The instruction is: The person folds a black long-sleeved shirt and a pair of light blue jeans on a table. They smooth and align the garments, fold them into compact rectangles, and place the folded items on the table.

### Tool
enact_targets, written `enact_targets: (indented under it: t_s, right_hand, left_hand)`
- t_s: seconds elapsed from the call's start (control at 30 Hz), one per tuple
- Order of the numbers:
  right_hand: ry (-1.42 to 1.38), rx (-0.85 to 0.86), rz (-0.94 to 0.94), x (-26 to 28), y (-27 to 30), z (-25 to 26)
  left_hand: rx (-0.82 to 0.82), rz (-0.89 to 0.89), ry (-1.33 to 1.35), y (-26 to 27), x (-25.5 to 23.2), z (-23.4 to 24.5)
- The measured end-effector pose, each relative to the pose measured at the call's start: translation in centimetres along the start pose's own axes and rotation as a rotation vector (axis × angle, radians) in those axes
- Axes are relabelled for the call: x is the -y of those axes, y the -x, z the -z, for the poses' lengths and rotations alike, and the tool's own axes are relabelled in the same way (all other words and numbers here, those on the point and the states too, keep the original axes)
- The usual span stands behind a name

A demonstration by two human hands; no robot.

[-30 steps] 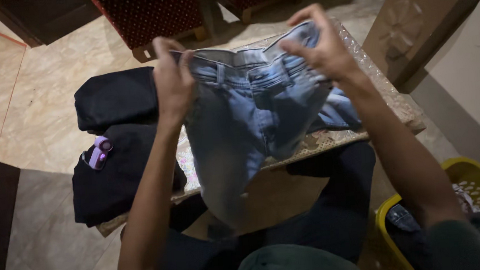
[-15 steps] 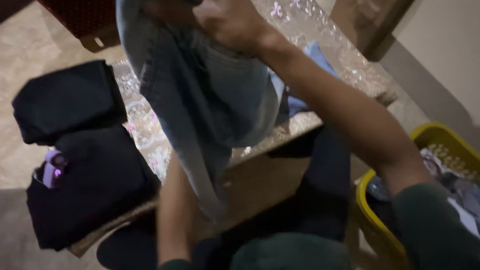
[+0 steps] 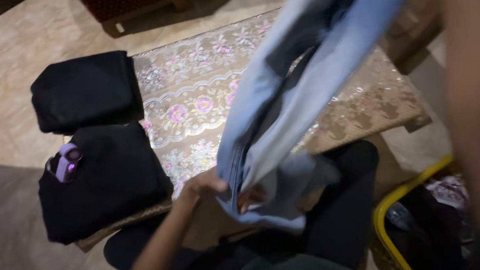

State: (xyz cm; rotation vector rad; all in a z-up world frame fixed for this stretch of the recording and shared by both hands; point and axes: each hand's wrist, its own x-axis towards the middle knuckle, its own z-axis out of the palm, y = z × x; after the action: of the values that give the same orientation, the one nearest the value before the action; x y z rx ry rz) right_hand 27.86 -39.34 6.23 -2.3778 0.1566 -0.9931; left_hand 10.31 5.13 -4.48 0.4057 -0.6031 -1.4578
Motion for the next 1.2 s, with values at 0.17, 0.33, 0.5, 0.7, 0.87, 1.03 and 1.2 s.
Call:
enact_targets:
  t_s: [0.17, 0.33, 0.5, 0.7, 0.87, 1.03, 1.2]
  right_hand:
    - [0.148, 0.057, -0.111, -6.2, -0.7, -4.7]
    - [0.346, 0.104, -0.283, -17.8, 2.1, -1.9]
    - [0.547, 0.278, -0.576, -26.6, 9.7, 6.4]
    - [0.856, 0.307, -0.352, -24.2, 14.7, 13.2]
    - [0.948, 0.499, 0.022, -18.8, 11.4, 13.5]
    - [0.456, 0.812, -0.054, -16.5, 11.1, 12.1]
    - [0.219, 1.177, -0.266, -12.9, 15.3, 13.9]
  left_hand:
    - [-0.339, 0.399, -0.662, 6.0, -5.1, -2.3]
    - [-0.560, 0.507, -1.371, 12.5, -16.4, -5.1]
    - [-1.116, 0.909, -1.382, 13.8, -22.7, -1.2]
    - [-1.217, 1.044, -2.116, 7.6, -21.4, 3.1]
    - [-1.094, 0.207, -2.181, -1.1, -15.1, 6.8]
    - [-1.164, -0.250, -2.033, -12.1, -11.2, 13.8]
    - [-1.130, -0.087, -2.228, -18.7, -10.1, 19.3]
